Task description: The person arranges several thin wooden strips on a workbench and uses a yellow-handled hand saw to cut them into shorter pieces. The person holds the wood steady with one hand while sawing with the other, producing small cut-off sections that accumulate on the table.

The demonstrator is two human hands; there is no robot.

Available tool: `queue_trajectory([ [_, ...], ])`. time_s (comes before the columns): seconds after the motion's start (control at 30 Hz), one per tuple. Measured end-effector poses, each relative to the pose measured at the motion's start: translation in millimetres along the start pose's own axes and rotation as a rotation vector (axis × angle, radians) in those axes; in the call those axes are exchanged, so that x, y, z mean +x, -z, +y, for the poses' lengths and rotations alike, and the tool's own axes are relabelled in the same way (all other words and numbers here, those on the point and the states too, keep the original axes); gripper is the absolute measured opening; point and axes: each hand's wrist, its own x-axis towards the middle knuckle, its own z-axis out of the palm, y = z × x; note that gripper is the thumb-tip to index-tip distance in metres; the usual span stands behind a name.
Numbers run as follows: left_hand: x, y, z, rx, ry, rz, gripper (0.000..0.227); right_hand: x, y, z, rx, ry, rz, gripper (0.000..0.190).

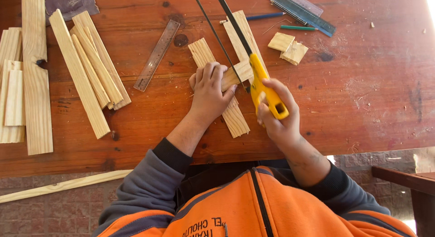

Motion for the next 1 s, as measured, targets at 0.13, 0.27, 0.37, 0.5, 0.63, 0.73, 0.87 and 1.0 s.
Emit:
queue_trajectory([
  [0.13,-0.6,3.1,3.8,-0.018,0.028,-0.012,0.050,10.5,-4.4,4.9,0.029,-0.013,-0.024,0.052],
  [0.27,-2.2,5.5,5.8,-0.036,0.049,-0.005,0.049,-14.9,7.9,-6.3,0.007,-0.057,-0.010,0.054],
  [0.37,-0.6,3.6,4.5,-0.032,0.031,0.007,0.049,-40.2,23.8,-13.8,-0.046,-0.072,-0.010,0.051],
  [0.5,-2.4,2.5,0.8,0.003,-0.020,-0.034,0.051,-28.8,14.6,-7.3,-0.013,-0.056,-0.008,0.051],
  [0.63,1.9,4.1,0.2,0.003,-0.009,-0.055,0.049,9.2,-4.6,-3.6,-0.032,-0.009,-0.053,0.050],
  [0.73,-0.3,3.6,1.1,-0.013,0.014,-0.062,0.049,10.1,-4.5,-0.1,-0.024,-0.028,-0.069,0.052],
  [0.87,-1.1,2.6,2.0,-0.007,0.011,-0.032,0.050,-10.0,5.6,-8.4,-0.110,-0.030,-0.101,0.051],
  [1.0,-0.1,6.1,5.6,-0.034,0.009,-0.018,0.050,-47.9,27.7,-22.9,-0.161,-0.098,-0.101,0.049],
])
